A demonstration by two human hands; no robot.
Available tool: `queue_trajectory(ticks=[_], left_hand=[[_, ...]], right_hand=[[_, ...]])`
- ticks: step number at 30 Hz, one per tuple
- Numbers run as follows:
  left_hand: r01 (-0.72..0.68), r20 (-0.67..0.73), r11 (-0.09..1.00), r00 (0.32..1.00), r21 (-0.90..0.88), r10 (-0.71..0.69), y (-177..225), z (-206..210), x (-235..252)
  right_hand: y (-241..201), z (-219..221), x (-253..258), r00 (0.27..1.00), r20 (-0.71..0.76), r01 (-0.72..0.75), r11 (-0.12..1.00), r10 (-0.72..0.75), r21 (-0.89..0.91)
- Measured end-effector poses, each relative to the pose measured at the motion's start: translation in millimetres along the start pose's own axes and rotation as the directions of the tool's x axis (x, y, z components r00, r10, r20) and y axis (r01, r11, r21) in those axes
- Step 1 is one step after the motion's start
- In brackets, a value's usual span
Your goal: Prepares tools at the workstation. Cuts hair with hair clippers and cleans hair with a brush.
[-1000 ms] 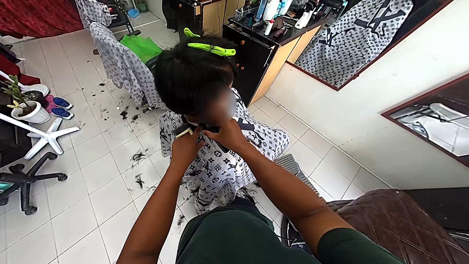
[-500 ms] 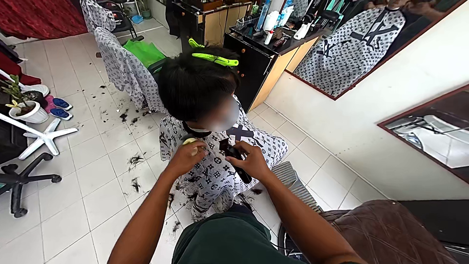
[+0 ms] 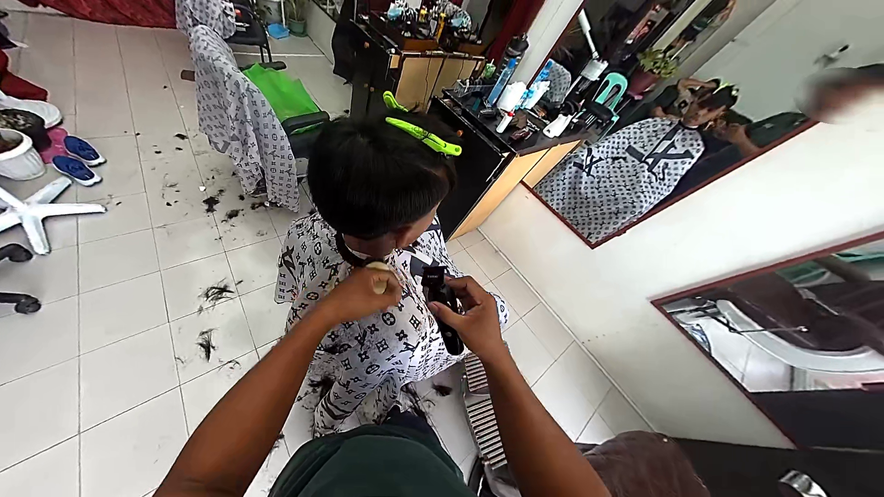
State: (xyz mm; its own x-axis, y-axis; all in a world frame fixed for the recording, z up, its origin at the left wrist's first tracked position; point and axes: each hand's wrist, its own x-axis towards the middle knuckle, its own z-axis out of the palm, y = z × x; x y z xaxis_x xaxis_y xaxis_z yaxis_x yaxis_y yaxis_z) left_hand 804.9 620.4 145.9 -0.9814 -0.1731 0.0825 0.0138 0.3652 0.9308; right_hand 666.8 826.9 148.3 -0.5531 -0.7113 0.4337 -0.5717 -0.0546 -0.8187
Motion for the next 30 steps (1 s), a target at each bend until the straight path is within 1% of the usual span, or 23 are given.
queue_trajectory(ticks=[1, 2, 3, 4, 5, 6, 8, 10, 12, 13, 14, 15, 16, 21, 23, 27, 30], left_hand=[[-0.019, -0.098, 0.995, 0.995, 0.1, 0.029, -1, 8, -4], [-0.052, -0.255, 0.976, 0.961, 0.212, 0.106, -5, 20, -7], [-0.077, -0.428, 0.938, 0.875, 0.338, 0.226, -13, 32, -6], [-0.062, -0.534, 0.897, 0.785, 0.438, 0.315, -20, 39, -2], [-0.023, -0.575, 0.863, 0.737, 0.505, 0.356, -23, 42, 2], [0.022, -0.572, 0.837, 0.739, 0.547, 0.355, -24, 44, 5], [0.082, -0.514, 0.809, 0.808, 0.583, 0.288, -18, 44, 8], [0.106, -0.459, 0.779, 0.853, 0.618, 0.248, -10, 45, 8], [0.142, -0.407, 0.758, 0.897, 0.636, 0.173, -2, 45, 8], [0.173, -0.378, 0.749, 0.919, 0.64, 0.111, 3, 45, 9], [0.22, -0.34, 0.744, 0.94, 0.631, 0.01, 10, 44, 10], [0.251, -0.315, 0.737, 0.948, 0.628, -0.055, 14, 44, 11], [0.268, -0.307, 0.73, 0.948, 0.628, -0.083, 15, 45, 13], [0.355, -0.334, 0.682, 0.927, 0.639, -0.169, 16, 51, 20], [0.365, -0.346, 0.668, 0.923, 0.648, -0.169, 16, 52, 21], [0.376, -0.342, 0.663, 0.921, 0.648, -0.188, 19, 51, 21], [0.381, -0.343, 0.658, 0.919, 0.65, -0.194, 18, 50, 21]], right_hand=[[-2, -2, 9, 1.0, 0.007, 0.018, 1.0, -0.018, -0.003], [-5, -3, 16, 0.999, 0.017, 0.033, 0.999, -0.033, 0.001], [-7, -4, 23, 0.998, 0.034, 0.044, 0.999, -0.045, 0.01], [-10, -3, 29, 0.997, 0.05, 0.055, 0.998, -0.055, 0.016], [-14, -2, 35, 0.995, 0.07, 0.064, 0.998, -0.065, 0.014], [-19, -1, 39, 0.993, 0.094, 0.07, 0.998, -0.069, -0.004], [-30, 3, 48, 0.988, 0.148, 0.059, 0.995, -0.047, -0.079], [-37, 10, 54, 0.982, 0.187, 0.066, 0.984, -0.034, -0.166], [-38, 16, 60, 0.975, 0.218, 0.083, 0.969, -0.031, -0.234], [-38, 18, 62, 0.973, 0.229, 0.082, 0.964, -0.023, -0.252], [-38, 20, 64, 0.972, 0.236, 0.072, 0.962, -0.008, -0.263], [-38, 22, 65, 0.97, 0.242, 0.057, 0.962, 0.01, -0.268], [-37, 23, 67, 0.969, 0.246, 0.053, 0.961, 0.016, -0.271], [-34, 25, 74, 0.962, 0.27, 0.053, 0.946, 0.037, -0.319], [-33, 25, 76, 0.961, 0.272, 0.057, 0.94, 0.04, -0.337], [-31, 25, 78, 0.963, 0.27, 0.104, 0.935, -0.009, -0.339], [-30, 26, 79, 0.963, 0.269, 0.082, 0.935, 0.015, -0.346]])
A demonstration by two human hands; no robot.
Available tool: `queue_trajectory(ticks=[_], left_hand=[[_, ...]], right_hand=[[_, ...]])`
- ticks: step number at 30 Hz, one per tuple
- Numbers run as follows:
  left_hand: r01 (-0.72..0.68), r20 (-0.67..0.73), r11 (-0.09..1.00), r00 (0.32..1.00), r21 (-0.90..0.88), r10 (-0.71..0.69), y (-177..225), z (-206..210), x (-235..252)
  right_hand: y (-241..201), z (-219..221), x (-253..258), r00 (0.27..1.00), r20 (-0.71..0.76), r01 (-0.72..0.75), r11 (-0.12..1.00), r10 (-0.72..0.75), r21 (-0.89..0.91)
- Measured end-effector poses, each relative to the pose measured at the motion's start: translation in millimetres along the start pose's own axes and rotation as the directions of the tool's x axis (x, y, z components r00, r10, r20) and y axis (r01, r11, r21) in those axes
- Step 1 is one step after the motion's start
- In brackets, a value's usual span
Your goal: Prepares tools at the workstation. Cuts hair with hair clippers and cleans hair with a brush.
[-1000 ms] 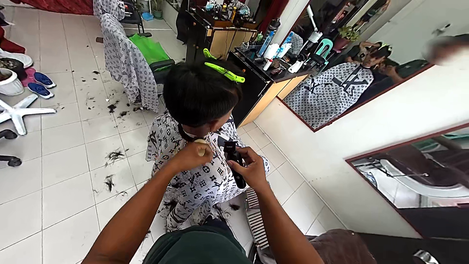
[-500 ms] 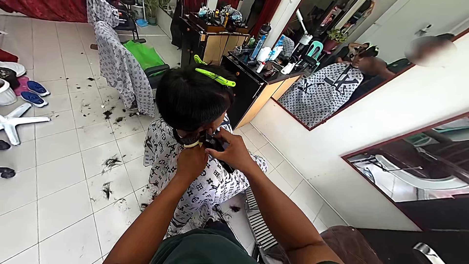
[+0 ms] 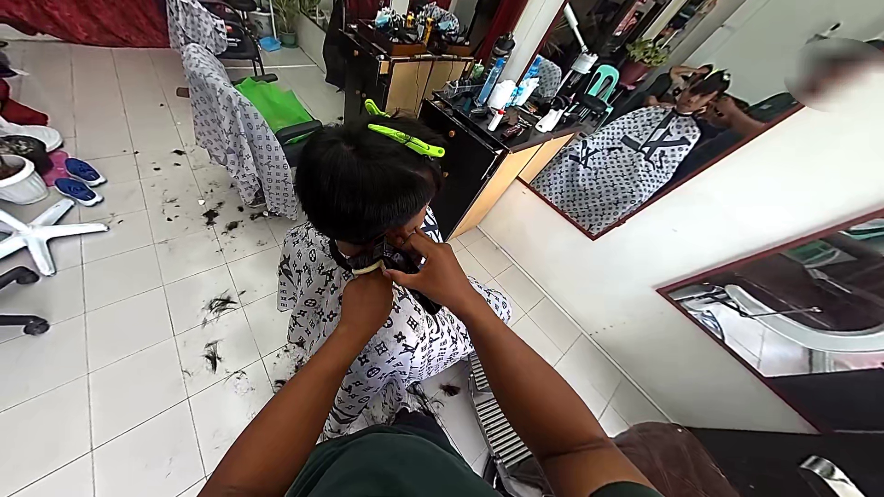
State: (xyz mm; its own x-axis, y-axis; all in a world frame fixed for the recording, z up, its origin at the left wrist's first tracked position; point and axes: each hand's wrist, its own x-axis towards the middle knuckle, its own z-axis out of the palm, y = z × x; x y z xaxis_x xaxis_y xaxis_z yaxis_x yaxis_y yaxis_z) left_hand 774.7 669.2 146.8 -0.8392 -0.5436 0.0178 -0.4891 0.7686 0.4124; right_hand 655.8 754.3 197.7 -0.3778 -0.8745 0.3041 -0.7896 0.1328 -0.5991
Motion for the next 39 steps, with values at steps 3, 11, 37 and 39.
queue_trajectory(ticks=[3, 11, 37, 39], left_hand=[[-0.025, -0.051, 1.0, 0.998, -0.01, 0.025, -2, 5, 0], [-0.076, -0.11, 0.997, 0.991, 0.009, 0.076, -8, 11, 1], [-0.111, -0.216, 0.993, 0.97, 0.03, 0.115, -14, 19, 3], [-0.098, -0.212, 0.995, 0.972, 0.032, 0.102, -13, 18, 2]], right_hand=[[2, 1, 0, 1.0, -0.016, -0.003, 1.0, 0.003, 0.002], [9, 5, -5, 0.992, -0.12, 0.049, 0.994, -0.038, 0.097], [16, 15, -10, 0.972, -0.233, 0.073, 0.974, -0.021, 0.217], [15, 15, -11, 0.974, -0.225, 0.077, 0.972, -0.026, 0.221]])
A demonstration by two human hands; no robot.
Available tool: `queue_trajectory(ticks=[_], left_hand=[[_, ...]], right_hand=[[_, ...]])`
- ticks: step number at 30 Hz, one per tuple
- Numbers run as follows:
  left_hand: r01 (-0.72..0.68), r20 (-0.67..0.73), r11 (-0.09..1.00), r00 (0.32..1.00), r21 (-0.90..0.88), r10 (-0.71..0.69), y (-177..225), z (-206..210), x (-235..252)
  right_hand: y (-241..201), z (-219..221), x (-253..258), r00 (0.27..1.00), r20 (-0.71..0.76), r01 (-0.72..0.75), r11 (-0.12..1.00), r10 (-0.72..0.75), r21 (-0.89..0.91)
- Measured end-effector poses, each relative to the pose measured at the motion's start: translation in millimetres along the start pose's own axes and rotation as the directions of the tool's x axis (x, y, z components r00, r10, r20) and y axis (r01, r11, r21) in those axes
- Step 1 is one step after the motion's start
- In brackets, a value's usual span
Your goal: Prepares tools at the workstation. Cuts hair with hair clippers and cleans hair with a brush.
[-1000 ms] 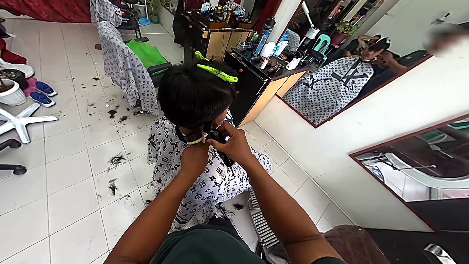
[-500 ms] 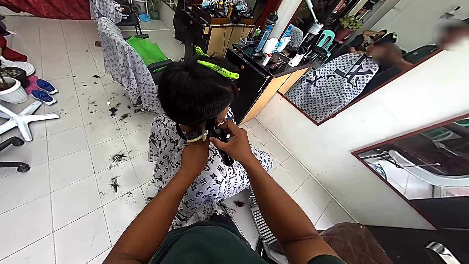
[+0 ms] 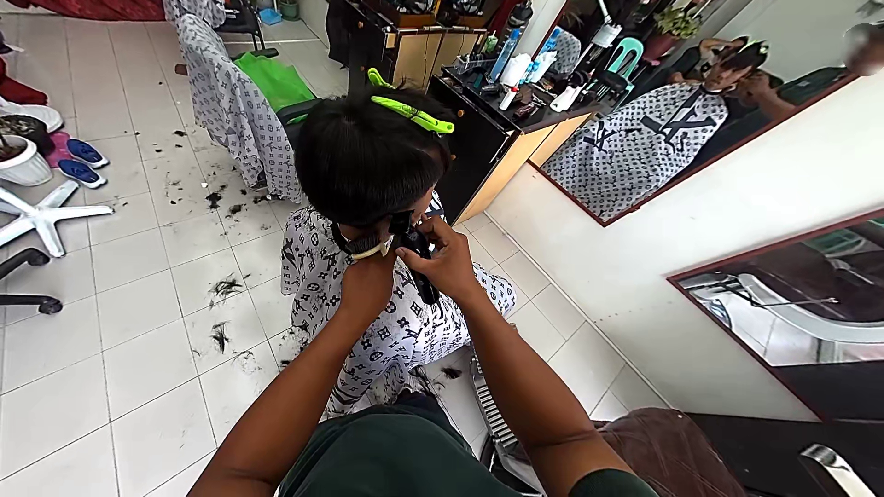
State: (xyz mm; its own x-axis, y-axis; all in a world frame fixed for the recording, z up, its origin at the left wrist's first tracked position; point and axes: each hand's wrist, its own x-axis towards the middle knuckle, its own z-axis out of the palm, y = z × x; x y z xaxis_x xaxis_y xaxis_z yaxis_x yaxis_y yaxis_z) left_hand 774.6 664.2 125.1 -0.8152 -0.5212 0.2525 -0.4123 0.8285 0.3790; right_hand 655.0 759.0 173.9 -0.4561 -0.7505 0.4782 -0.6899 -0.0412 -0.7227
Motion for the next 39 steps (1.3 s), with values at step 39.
queue_trajectory(ticks=[39], left_hand=[[-0.031, 0.033, 0.999, 0.999, -0.01, 0.031, -6, -6, 0]], right_hand=[[-2, 3, -18, 0.994, -0.062, -0.045, 0.873, 0.086, 0.486]])
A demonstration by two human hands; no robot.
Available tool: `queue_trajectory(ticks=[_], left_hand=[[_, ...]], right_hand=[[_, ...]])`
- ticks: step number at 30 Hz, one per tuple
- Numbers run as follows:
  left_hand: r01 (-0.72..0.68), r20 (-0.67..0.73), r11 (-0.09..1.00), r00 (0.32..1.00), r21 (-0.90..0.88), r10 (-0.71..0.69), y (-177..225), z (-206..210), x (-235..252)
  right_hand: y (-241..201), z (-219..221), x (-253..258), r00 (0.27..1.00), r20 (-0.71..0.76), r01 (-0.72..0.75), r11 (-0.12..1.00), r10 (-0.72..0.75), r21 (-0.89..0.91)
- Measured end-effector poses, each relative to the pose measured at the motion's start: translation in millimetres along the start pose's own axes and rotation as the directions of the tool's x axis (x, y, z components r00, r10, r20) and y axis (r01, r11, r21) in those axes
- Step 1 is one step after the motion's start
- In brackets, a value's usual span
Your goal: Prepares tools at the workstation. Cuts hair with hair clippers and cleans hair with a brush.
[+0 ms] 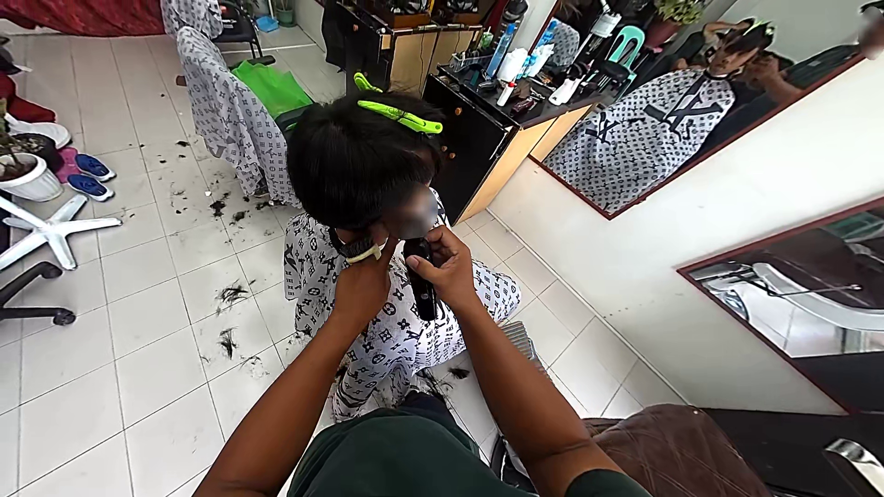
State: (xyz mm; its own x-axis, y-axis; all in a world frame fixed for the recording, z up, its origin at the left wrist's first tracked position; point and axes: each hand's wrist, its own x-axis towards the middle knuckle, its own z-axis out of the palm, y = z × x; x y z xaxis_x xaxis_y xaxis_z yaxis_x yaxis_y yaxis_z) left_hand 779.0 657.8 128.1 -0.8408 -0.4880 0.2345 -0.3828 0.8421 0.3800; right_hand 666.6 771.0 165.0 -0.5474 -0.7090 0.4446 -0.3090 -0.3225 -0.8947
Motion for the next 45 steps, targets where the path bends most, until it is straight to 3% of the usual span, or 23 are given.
queue_trajectory(ticks=[3, 10, 14, 18, 21, 27, 35, 45], left_hand=[[0.009, 0.009, 0.999, 1.0, -0.039, -0.009, 0, -7, -2], [0.019, -0.173, 1.0, 0.985, 0.001, -0.019, 10, -8, -1], [0.106, -0.08, 0.991, 0.992, 0.079, -0.1, 21, -20, -6], [0.183, -0.024, 0.972, 0.983, 0.15, -0.181, 31, -22, -7], [0.267, 0.078, 0.949, 0.956, 0.17, -0.283, 42, -27, -4], [0.314, 0.115, 0.927, 0.933, 0.206, -0.341, 45, -24, 2], [0.325, 0.121, 0.925, 0.928, 0.198, -0.352, 41, -22, 2], [0.272, 0.028, 0.946, 0.959, 0.175, -0.281, 36, -15, 1]], right_hand=[[-2, -4, -3, 0.999, -0.04, -0.03, 0.991, 0.036, 0.128], [-4, -14, 6, 0.991, 0.006, -0.131, 0.972, 0.132, 0.195], [-5, -14, 16, 0.984, 0.099, -0.156, 0.986, 0.151, 0.05], [1, -13, 20, 0.977, 0.181, -0.09, 0.985, 0.116, -0.144], [0, -12, 23, 0.975, 0.189, -0.077, 0.977, 0.115, -0.201], [2, -11, 29, 0.977, 0.197, -0.027, 0.96, 0.085, -0.277], [1, -7, 30, 0.977, 0.203, 0.004, 0.946, 0.065, -0.323], [5, -5, 29, 0.99, 0.139, 0.015, 0.947, 0.031, -0.321]])
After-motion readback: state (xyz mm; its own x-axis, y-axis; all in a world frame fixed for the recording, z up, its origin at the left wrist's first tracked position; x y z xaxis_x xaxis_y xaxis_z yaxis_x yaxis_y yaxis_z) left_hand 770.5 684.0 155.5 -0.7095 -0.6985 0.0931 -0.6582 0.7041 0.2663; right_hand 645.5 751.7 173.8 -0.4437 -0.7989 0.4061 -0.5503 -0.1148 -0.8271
